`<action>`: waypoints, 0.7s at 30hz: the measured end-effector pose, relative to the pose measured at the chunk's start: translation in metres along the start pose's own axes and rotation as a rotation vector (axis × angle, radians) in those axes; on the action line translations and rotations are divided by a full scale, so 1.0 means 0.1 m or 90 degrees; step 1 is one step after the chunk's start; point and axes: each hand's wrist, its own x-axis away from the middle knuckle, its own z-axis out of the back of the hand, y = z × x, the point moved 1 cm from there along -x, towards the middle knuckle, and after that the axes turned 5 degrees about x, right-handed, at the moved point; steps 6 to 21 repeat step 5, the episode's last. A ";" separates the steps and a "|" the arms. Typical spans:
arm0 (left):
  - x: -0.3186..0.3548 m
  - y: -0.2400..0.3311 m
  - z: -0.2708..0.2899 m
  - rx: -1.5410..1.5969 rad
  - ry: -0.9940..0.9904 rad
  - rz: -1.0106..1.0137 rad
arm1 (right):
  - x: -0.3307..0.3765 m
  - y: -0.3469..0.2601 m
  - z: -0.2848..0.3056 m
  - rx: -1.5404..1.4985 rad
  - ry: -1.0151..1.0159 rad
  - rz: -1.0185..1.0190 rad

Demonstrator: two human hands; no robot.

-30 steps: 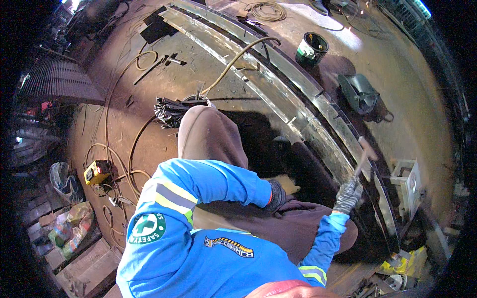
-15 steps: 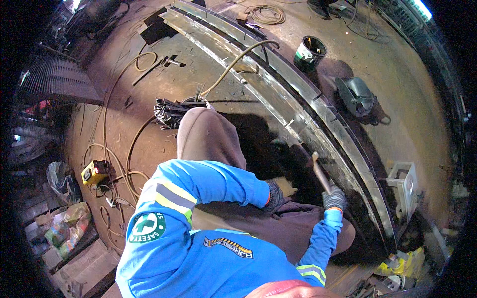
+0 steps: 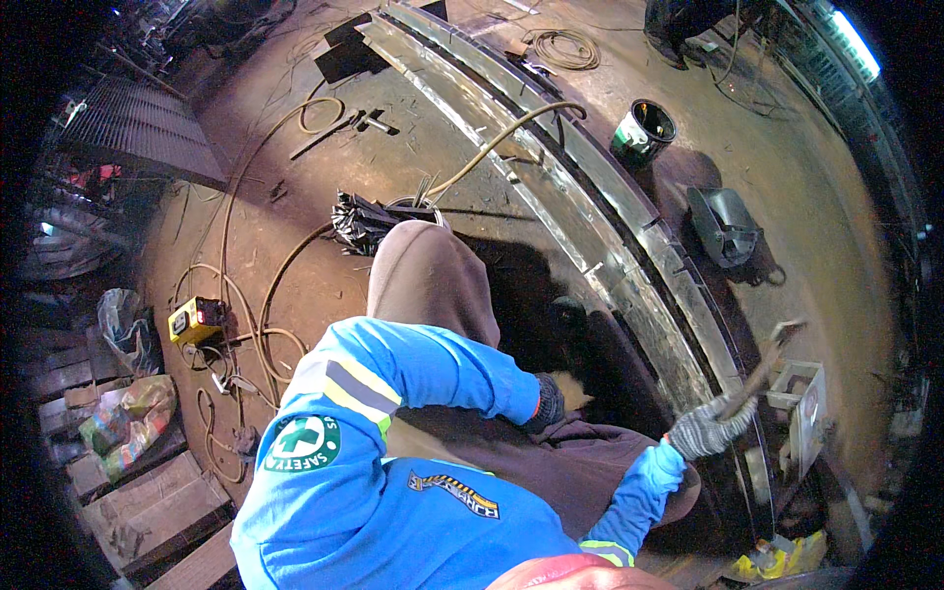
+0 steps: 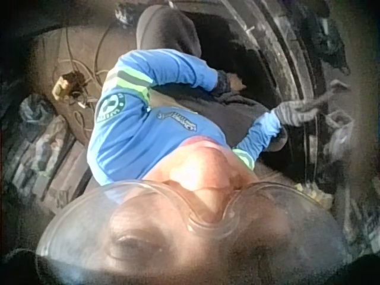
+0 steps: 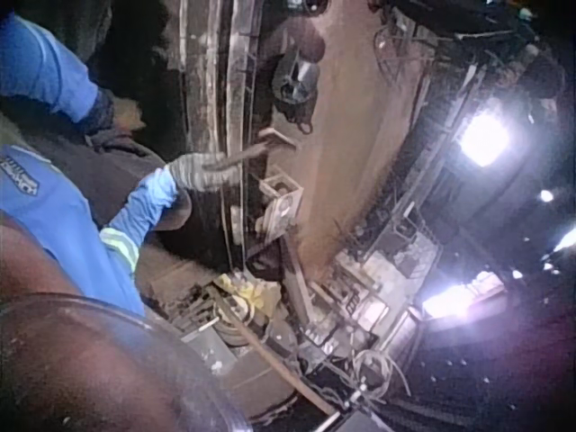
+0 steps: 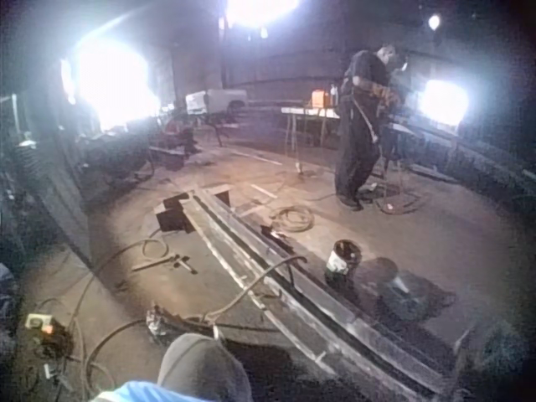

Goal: The person sits on the floor and uses a hammer to repeatedly strike a long, curved metal beam. The person holds the beam steady with one hand while striking it with the other, likely to remove debris or rust.

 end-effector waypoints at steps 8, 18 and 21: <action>-0.12 -0.05 -0.15 0.025 0.015 -0.033 | -0.07 0.58 -0.12 0.253 -0.252 0.043; -0.12 -0.05 -0.15 0.025 0.015 -0.033 | -0.07 0.58 -0.12 0.253 -0.252 0.043; -0.12 -0.05 -0.15 0.025 0.015 -0.033 | -0.07 0.58 -0.12 0.253 -0.252 0.043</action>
